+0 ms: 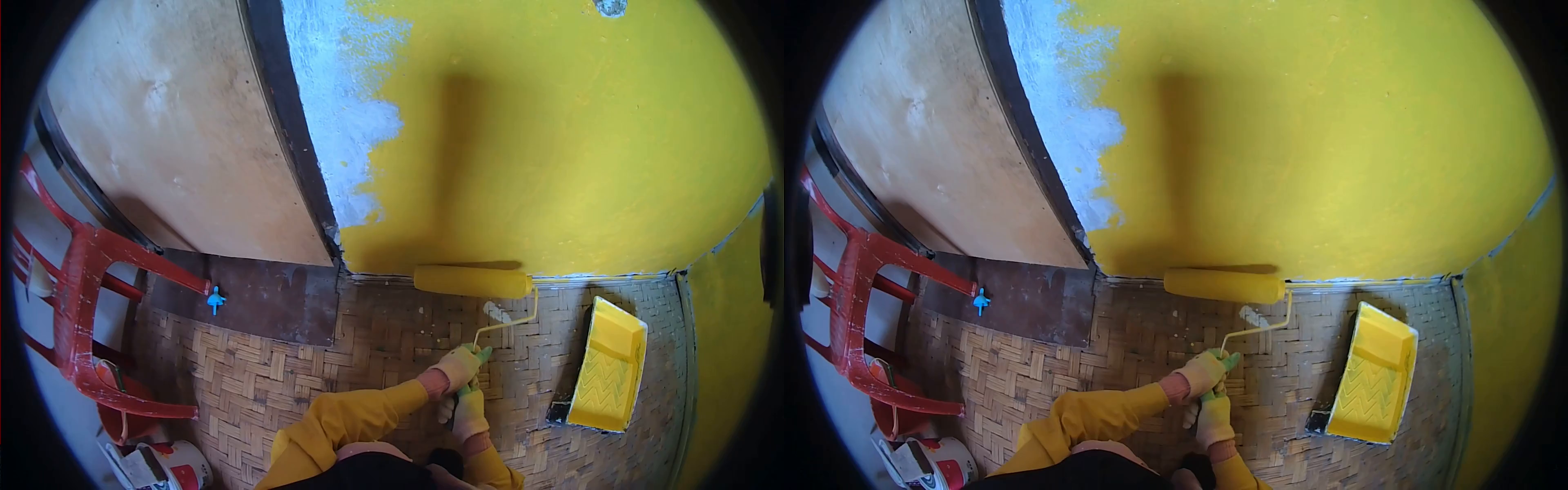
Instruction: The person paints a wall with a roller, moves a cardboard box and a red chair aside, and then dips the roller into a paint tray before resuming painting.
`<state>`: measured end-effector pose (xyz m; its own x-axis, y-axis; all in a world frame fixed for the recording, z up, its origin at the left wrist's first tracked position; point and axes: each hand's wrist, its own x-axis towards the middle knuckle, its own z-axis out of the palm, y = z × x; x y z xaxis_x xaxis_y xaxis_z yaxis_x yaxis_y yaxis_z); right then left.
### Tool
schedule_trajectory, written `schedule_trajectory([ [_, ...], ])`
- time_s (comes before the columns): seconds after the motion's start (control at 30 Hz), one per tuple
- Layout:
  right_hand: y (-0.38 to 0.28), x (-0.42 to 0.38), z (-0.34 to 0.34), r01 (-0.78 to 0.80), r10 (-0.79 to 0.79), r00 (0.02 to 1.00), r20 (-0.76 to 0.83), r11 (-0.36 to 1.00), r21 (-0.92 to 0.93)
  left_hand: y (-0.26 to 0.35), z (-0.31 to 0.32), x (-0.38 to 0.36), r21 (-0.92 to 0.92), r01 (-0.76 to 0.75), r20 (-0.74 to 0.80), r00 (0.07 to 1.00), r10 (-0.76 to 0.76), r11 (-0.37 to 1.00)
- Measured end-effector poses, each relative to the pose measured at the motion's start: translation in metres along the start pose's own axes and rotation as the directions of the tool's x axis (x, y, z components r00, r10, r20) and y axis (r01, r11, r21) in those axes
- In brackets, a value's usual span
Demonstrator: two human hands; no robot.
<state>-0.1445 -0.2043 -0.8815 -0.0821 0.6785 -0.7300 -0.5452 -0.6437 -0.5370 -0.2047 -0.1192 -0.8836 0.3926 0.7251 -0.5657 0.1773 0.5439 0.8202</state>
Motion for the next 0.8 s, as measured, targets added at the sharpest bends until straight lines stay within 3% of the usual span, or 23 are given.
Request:
schedule_trajectory([
  [0.1, -0.004, 0.003, 0.0, 0.005, -0.003, 1.0, 0.015, 0.997, -0.076, -0.001, -0.001, 0.008, -0.116, 0.061, 0.013, 0.998, -0.06, 0.991],
  [0.17, -0.002, 0.007, -0.001, -0.095, 0.095, 0.995, -0.005, 0.995, 0.036, -0.011, -0.004, 0.02, 0.188, 0.043, -0.006, 0.999, -0.042, 0.981],
  [0.2, -0.001, 0.007, -0.001, -0.095, 0.095, 0.995, -0.001, 0.995, 0.031, -0.015, -0.003, 0.02, 0.185, 0.04, -0.011, 0.999, -0.039, 0.982],
  [0.3, 0.007, 0.006, -0.001, -0.038, 0.037, 0.999, -0.019, 0.998, -0.047, -0.014, -0.005, 0.008, 0.118, 0.004, -0.009, 1.0, -0.003, 0.993],
  [0.37, 0.017, 0.009, -0.012, 0.029, -0.026, 0.999, 0.043, 0.996, -0.081, -0.005, -0.001, -0.01, -0.065, -0.016, -0.063, 0.998, 0.012, 0.998],
  [0.4, 0.018, 0.007, -0.013, 0.035, -0.031, 0.998, 0.046, 0.996, -0.082, -0.014, -0.001, -0.009, -0.063, -0.022, -0.064, 0.998, 0.018, 0.998],
  [0.43, 0.019, 0.004, -0.012, 0.074, -0.065, 0.995, 0.079, 0.99, -0.119, -0.031, -0.001, -0.007, 0.196, -0.324, -0.154, 0.922, 0.355, 0.926],
  [0.47, 0.021, 0.002, -0.009, 0.108, -0.091, 0.99, 0.112, 0.982, -0.153, -0.033, -0.004, -0.014, 0.457, -0.536, -0.149, 0.74, 0.656, 0.709],
  [0.5, 0.021, 0.002, -0.007, 0.109, -0.091, 0.989, 0.119, 0.982, -0.152, -0.032, -0.009, -0.017, 0.463, -0.535, -0.151, 0.738, 0.658, 0.707],
  [0.57, 0.017, 0.002, -0.003, -0.021, 0.029, 0.974, 0.226, 0.999, -0.04, -0.026, -0.019, -0.026, 0.479, -0.204, -0.097, 0.954, 0.283, 0.854],
  [0.6, 0.017, 0.001, 0.003, -0.018, 0.027, 0.971, 0.236, 0.999, -0.041, -0.025, -0.024, -0.028, 0.484, -0.205, -0.104, 0.952, 0.288, 0.851],
  [0.67, 0.016, -0.001, 0.017, 0.038, -0.011, 0.969, 0.247, 0.994, -0.103, -0.024, -0.033, -0.03, 0.311, -0.041, -0.213, 0.971, 0.111, 0.95],
  [0.8, 0.017, 0.016, 0.037, 0.045, -0.004, 0.964, 0.267, 0.988, -0.15, -0.013, -0.059, -0.034, 0.222, 0.042, -0.292, 0.956, 0.025, 0.974],
])
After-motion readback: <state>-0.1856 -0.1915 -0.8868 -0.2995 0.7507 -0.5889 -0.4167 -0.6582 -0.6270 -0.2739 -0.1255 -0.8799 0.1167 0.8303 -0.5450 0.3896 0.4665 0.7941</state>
